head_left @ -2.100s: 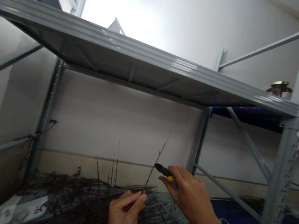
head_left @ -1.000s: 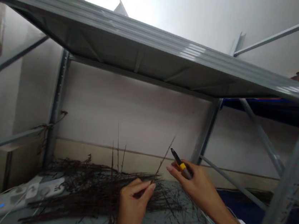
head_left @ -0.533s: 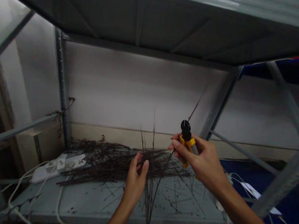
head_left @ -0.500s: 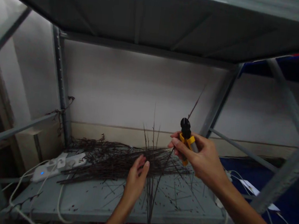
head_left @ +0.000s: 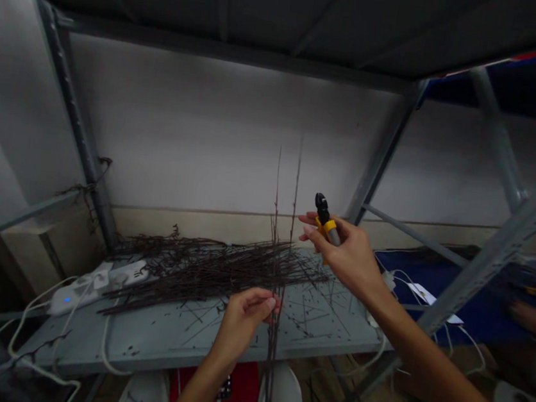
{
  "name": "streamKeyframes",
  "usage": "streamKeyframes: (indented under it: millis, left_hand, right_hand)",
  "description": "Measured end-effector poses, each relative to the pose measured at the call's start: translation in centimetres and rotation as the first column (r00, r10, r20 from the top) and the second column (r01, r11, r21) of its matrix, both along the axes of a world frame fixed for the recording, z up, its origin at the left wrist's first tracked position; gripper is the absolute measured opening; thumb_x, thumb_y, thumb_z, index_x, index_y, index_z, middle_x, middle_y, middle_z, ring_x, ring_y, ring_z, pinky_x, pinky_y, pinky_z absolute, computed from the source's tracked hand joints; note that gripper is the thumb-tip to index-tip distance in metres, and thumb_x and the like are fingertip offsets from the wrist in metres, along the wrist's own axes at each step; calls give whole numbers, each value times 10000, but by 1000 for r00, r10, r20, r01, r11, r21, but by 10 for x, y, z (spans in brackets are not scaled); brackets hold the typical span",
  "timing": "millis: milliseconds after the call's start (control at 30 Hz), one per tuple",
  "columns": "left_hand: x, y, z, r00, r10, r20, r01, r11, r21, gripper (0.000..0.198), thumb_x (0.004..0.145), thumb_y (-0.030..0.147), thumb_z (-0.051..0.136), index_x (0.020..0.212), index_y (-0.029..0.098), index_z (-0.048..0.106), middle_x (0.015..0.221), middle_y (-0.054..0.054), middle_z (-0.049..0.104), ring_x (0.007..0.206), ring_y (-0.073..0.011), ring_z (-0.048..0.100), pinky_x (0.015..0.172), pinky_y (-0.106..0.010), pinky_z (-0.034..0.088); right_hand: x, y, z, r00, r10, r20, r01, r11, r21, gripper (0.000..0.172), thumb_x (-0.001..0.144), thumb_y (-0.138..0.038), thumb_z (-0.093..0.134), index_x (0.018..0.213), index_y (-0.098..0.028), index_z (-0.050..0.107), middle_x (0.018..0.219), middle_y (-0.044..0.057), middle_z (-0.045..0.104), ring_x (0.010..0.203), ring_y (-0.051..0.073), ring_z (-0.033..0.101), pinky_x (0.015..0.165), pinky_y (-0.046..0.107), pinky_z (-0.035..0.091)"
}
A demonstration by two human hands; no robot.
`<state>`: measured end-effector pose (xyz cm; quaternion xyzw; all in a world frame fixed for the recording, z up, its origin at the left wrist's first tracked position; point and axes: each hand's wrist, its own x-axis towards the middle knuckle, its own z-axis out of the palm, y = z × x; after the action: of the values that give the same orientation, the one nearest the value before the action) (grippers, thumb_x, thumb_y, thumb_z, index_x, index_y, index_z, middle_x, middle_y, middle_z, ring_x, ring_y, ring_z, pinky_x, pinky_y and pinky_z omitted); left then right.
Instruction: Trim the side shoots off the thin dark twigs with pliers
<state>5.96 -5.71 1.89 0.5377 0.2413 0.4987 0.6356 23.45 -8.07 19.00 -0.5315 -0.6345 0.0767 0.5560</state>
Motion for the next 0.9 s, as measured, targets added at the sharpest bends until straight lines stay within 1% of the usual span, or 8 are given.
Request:
streamKeyframes:
  millis: [67,167,267,400,500,633,733,900]
  left_hand:
    - [-2,1,-1,1000,-21,23,22,998,-55,334,799,445,780,919,135,744,977,-141,781,888,-262,715,713,-352,592]
    - [-8,0,-2,995,-77,63,84,989,-122,334,803,449,776,930,146,719,1063,-157,759,989,-314,706,748,-429,616]
    - [-16,-5,-2,990,-103,99,113,988,-102,277,840,392,754,998,167,718,1155,-144,719,1121,-325,652,828,-449,606]
    - [-25,-12,-3,988,-131,81,138,987,-86,303,885,342,713,1147,190,708,1217,-143,688,1168,-319,629,902,-438,577]
    - [-29,-15,-7,989,-131,68,139,982,-131,348,905,334,691,1224,196,688,1243,-160,686,1203,-331,622,966,-470,542]
    - [-31,-20,-10,983,-149,110,167,968,-186,356,913,298,687,1257,205,680,1313,-168,666,1272,-333,590,1064,-493,467]
    - [-31,-23,-9,970,-172,171,205,958,-201,332,910,262,690,1237,206,694,1341,-168,655,1308,-331,564,1096,-488,437]
    - [-30,-24,-10,953,-199,227,249,943,-219,350,879,203,714,1229,194,700,1320,-173,666,1285,-350,583,1092,-504,438]
  right_hand:
    - [3,-1,-11,999,-12,45,12,1000,4,353,847,-419,707,1100,-174,718,1102,117,754,912,254,717,888,419,537]
    - [-1,-11,-38,996,6,88,-1,998,-57,257,857,-405,689,1013,-202,711,995,69,762,889,244,708,851,380,534]
    - [-11,-27,-80,995,58,78,-44,984,-170,190,854,-395,682,906,-212,678,871,36,741,840,231,695,797,341,524]
    - [-30,-48,-146,989,131,-69,-146,941,-306,214,811,-350,722,963,-214,656,958,40,737,956,244,682,886,350,506]
    - [-43,-59,-182,980,90,-177,-147,926,-347,289,763,-335,759,996,-217,635,1041,53,735,1010,255,674,885,343,512]
    - [-54,-64,-203,965,14,-260,-110,928,-357,293,757,-341,749,975,-213,599,1034,78,726,969,262,682,842,353,525]
    - [-57,-62,-211,953,-18,-301,-89,937,-337,306,749,-365,760,954,-211,594,952,73,723,919,261,687,867,371,521]
    - [-55,-57,-220,934,-24,-357,-93,947,-306,234,833,-403,699,924,-215,594,870,48,706,824,229,678,800,339,523]
